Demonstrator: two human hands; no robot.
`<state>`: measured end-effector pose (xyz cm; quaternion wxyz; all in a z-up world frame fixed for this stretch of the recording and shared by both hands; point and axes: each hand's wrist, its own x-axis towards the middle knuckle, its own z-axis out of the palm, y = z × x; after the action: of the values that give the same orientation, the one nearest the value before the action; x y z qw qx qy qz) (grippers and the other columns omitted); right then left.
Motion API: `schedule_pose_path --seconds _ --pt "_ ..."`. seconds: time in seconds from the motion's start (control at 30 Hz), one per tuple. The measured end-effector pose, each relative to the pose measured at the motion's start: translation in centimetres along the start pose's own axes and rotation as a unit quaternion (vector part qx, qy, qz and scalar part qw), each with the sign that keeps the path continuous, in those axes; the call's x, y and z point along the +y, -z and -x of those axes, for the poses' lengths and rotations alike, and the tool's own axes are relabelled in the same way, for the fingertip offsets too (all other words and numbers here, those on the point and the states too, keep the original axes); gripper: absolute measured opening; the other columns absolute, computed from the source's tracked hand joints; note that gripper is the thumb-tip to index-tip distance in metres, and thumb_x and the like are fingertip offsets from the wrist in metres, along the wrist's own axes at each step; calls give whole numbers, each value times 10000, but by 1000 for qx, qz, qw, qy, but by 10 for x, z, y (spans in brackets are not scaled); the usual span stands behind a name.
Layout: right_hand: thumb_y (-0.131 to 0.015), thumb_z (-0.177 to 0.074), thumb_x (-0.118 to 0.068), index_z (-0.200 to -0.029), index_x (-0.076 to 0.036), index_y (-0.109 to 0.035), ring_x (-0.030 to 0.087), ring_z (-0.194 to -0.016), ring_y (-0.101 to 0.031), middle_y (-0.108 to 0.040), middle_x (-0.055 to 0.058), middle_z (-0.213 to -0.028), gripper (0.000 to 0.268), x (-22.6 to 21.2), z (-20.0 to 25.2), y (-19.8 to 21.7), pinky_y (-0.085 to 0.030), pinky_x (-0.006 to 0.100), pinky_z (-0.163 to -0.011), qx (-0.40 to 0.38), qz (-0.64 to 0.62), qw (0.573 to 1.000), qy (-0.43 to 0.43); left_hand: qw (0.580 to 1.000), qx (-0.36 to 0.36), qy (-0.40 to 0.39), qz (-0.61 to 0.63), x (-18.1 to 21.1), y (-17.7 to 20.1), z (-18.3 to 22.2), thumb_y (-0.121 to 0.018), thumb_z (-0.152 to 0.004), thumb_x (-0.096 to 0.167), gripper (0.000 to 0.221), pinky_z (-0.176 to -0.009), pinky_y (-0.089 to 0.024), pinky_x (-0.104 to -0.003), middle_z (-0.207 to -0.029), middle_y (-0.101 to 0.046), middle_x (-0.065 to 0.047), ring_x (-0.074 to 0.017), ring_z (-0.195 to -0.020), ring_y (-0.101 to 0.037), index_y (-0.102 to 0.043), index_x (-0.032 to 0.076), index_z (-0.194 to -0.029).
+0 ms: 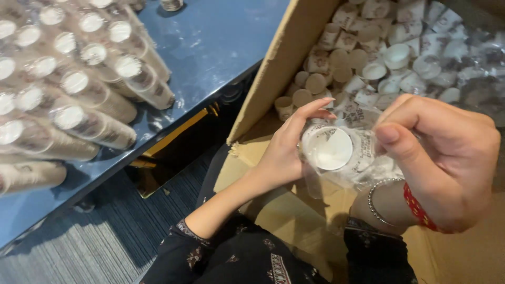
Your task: Packing small paper cups into plastic sleeves and organizing them in a cardboard box.
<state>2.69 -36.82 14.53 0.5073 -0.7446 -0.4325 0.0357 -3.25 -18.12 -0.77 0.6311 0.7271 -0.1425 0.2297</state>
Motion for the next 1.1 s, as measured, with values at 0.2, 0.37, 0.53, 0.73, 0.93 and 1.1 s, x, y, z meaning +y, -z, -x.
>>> schedule_pose_path --seconds 0.2,0.37,0.53,0.73,0.93,1.1 --pt "-568 -1056 -88 -820 14 -625 77 -605 -548 -629 66 -705 263 38 -1 30 -439 225 -587 70 26 992 -104 993 -76 5 -94 -36 -27 -2 -902 -725 313 1132 -1224 -401 -466 -1482 -532 -158 -322 -1429 -518 -248 102 -1625" --pt "-588 -1105 -142 -922 24 -633 70 -698 -574 -642 73 -784 251 62 -7 31 -441 211 -660 81 21 992 -92 973 -73 -11 -217 -53 -29 9 -938 -690 456 1241 -1200 -369 -505 -1532 -438 -215 -397 -1431 -461 -204 62 -1610" --pt "-561 -1172 -165 -955 38 -608 76 -761 -607 -666 84 -866 301 82 -11 31 -506 204 -737 -22 -186 982 -8 971 -2 -25 -238 -61 -32 12 -941 -703 463 1273 -1223 -370 -499 -1578 -377 -252 -431 -1455 -434 -156 26 -1604" --pt "-520 -1141 -144 -1022 22 -594 165 -851 -719 -723 133 -971 216 92 -16 27 -626 328 -843 -190 -329 925 -12 988 61 -3 -140 -50 -26 17 -933 -721 296 1197 -1232 -423 -458 -1579 -412 -237 -389 -1458 -489 -173 20 -1603" --pt "-528 -1117 -144 -1109 48 -577 187 -956 -702 -714 175 -1060 198 42 -24 -9 -602 328 -922 -147 -231 962 -14 996 40 48 -65 -54 -24 22 -890 -839 151 729 -1031 -583 -399 -1252 -708 -166 -295 -1148 -734 -485 60 -1439" --pt "-559 -1064 -195 -1187 45 -495 301 -1223 -673 -634 235 -1259 277 92 -11 -45 -594 463 -1055 204 49 936 284 989 98 96 -50 -46 -22 16 -848 -840 194 695 -918 -599 -374 -1197 -712 -159 -299 -1087 -753 -461 44 -1397"
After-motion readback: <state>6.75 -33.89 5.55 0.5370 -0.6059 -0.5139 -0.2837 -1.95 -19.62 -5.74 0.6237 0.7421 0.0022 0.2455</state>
